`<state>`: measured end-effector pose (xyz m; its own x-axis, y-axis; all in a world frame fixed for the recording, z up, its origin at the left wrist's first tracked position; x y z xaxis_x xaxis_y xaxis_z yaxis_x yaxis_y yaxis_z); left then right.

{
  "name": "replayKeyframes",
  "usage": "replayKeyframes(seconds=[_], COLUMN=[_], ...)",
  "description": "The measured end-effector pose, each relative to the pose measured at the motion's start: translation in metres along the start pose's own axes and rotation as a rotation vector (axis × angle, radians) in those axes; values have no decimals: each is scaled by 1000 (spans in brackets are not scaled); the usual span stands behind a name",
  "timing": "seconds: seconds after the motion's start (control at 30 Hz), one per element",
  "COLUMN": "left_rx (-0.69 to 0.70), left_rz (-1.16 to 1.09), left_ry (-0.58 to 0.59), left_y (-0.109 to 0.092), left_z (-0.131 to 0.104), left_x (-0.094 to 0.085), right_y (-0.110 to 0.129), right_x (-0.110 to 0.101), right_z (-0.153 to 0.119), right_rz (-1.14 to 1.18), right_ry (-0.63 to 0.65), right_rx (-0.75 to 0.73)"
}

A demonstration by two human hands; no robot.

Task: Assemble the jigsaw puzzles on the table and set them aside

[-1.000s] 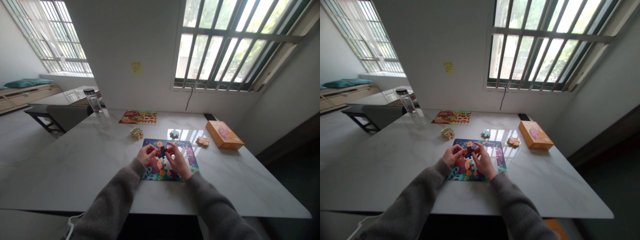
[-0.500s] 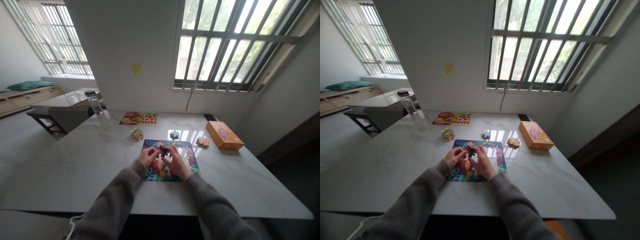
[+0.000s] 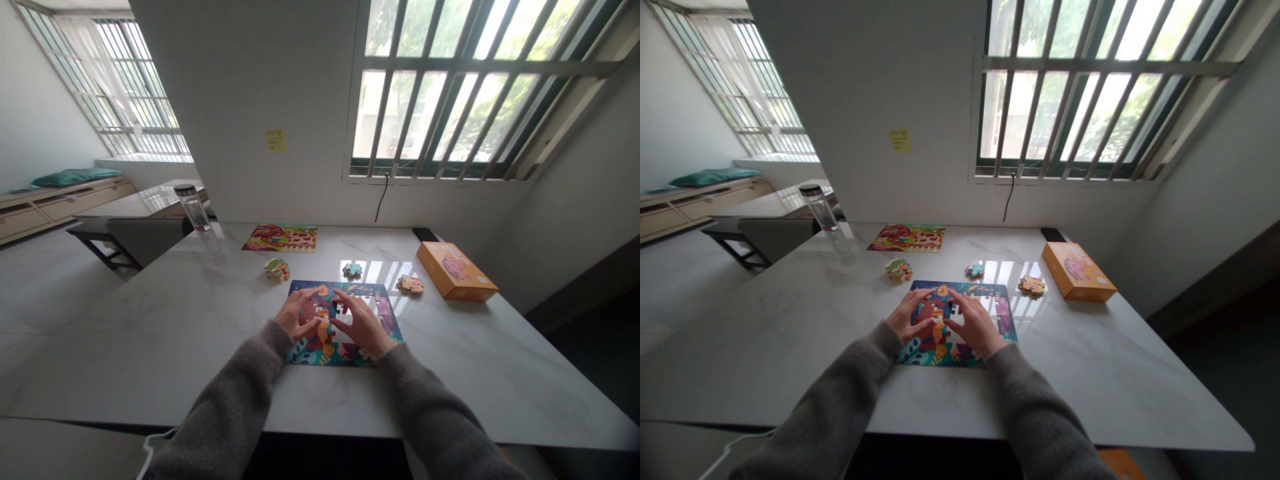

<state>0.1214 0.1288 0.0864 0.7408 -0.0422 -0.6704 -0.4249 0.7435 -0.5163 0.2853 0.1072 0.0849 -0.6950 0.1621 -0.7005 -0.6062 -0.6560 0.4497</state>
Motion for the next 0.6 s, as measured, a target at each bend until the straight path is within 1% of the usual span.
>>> replayKeyframes(seconds=[0.1, 0.2, 0.3, 0.43, 0.6], left_rx=[68, 76, 70, 62, -15], left_rz=[12, -11, -40, -53, 45], left_ry=[55, 55, 31, 19, 63], left_y=[-1, 4, 9, 10, 12], left_z=[0, 0, 0, 0, 0], left_x=[11, 16, 16, 16, 17], right_y=[2, 1, 1, 4, 4], right_x=[3, 4, 5, 9, 15], right_z=[0, 1, 2, 2, 2], right_rz=[-9, -2, 6, 17, -5], right_ry=[19, 25, 46, 106, 139], right_rx=[-9, -1, -5, -29, -50])
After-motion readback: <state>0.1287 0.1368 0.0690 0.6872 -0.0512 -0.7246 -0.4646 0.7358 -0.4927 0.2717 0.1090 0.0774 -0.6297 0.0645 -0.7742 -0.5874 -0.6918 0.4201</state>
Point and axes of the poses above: each hand's wrist, its own z-axis towards the middle knuckle, its own x-axis out of the palm, y = z × x, the point moved 9 cm from there along z, towards the middle knuckle, and after that the axes turned 3 degrees about y, right-handed, at the moved point
